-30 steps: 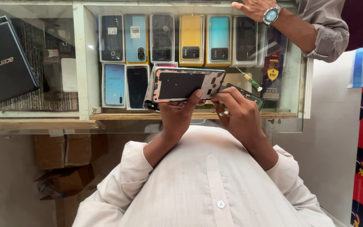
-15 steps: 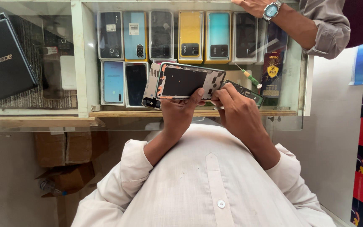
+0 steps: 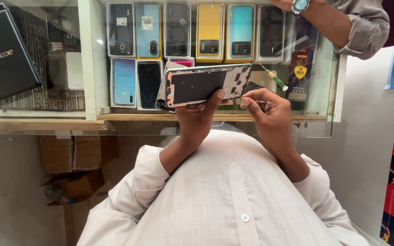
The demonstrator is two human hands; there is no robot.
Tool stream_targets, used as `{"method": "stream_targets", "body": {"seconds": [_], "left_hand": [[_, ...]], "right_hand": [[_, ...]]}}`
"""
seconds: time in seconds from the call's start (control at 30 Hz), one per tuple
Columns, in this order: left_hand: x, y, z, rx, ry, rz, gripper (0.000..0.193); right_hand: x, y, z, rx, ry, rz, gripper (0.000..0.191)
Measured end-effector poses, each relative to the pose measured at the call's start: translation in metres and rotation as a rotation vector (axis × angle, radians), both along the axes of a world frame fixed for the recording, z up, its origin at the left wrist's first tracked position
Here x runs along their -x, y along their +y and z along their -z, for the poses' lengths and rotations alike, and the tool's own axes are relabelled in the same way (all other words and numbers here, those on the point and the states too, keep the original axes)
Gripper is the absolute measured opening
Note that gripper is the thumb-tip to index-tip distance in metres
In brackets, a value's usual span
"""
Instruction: The person uses a heat gun to warm the edges of a smartphone, then removes the back cover and screen assembly. They use a metal spudger to pry and disconnect internal components, separating the battery and motherboard from the frame.
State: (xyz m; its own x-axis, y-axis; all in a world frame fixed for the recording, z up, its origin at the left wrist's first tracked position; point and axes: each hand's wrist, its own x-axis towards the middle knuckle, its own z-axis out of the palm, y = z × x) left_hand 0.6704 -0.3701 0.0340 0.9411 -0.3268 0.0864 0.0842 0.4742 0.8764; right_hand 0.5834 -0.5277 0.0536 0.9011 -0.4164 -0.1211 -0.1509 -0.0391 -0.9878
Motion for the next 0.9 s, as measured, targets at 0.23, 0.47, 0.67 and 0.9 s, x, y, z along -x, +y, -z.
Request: {"method": "stream_targets", "body": {"seconds": [0.23,0.47,0.67,0.9], "left_hand": [[0.003,0.005,-0.006,-0.142,-0.211,-0.015,0.018],[0.004,0.01,-0.008,-0.273,-0.369,0.011,0.014],[-0.002,0.013,-0.018,-0.34,-0.544,-0.005,0.019],[-0.003,0.009,-0.015,-0.31,-0.55,-0.013,0.019]], "right_hand": [[-0.003,-0.001,0.006,-0.338,0.049,-0.057,0.024],[-0.009,-0.003,0.017,-0.644,-0.022,-0.061,0.018],[-0.012,-0.006,0.018,-0.776,0.022,-0.055,0.015],[-0.011,-0.008,0.018,-0.826,0.044,-0.043,0.013]]}}
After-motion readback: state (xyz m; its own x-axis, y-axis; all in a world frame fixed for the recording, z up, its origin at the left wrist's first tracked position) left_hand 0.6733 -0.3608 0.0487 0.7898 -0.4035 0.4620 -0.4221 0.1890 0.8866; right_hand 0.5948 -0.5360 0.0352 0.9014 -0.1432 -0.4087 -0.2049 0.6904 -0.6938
